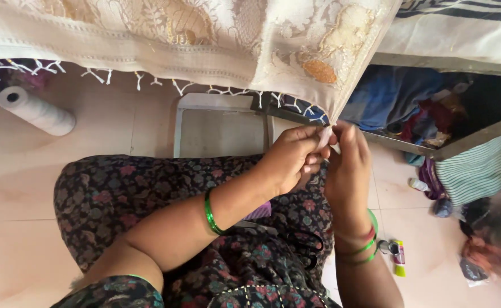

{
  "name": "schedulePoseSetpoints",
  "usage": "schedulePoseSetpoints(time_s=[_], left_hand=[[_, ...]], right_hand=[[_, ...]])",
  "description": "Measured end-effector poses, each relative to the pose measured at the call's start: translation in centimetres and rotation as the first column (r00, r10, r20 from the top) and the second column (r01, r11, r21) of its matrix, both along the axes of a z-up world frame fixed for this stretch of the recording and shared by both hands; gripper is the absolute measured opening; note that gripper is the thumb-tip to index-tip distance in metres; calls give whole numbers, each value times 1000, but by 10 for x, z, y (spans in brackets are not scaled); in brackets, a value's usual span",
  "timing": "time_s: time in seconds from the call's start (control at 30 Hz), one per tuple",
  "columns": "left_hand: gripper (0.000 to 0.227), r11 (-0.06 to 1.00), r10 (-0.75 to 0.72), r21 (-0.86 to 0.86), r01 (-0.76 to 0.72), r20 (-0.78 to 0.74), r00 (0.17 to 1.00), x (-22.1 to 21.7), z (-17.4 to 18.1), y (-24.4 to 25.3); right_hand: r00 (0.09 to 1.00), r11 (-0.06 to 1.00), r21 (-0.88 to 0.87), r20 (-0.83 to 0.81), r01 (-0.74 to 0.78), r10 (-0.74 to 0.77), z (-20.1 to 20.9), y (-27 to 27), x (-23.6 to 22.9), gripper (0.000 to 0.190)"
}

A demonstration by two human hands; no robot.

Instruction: Sewing and tying decorative fringe on the edge of a saree.

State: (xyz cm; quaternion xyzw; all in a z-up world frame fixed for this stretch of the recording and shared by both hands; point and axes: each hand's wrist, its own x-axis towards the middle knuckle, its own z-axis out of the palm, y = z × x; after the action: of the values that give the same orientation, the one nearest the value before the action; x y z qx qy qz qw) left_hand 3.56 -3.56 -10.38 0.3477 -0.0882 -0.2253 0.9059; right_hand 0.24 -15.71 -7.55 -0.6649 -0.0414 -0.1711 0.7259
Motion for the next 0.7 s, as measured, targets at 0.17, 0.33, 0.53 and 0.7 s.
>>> schedulePoseSetpoints(time_s=[0.17,0.33,0.53,0.7], left_hand=[[24,960,117,252,-122,38,992,-10,23,7],[25,787,307,247,-564,637,707,4,4,21],[29,888,-79,452,-82,327,942,25,49,27],[23,938,-84,326,-114,534,841,60,15,32]], right_hand=[[867,738,536,-24,-410,498,-5,-7,32,18],[983,925,333,72,-184,170,-16,9,19,25],[988,914,380,-10,-142,157,-33,4,5,24],[982,924,-368,186,101,-34,-11,18,-35,10]])
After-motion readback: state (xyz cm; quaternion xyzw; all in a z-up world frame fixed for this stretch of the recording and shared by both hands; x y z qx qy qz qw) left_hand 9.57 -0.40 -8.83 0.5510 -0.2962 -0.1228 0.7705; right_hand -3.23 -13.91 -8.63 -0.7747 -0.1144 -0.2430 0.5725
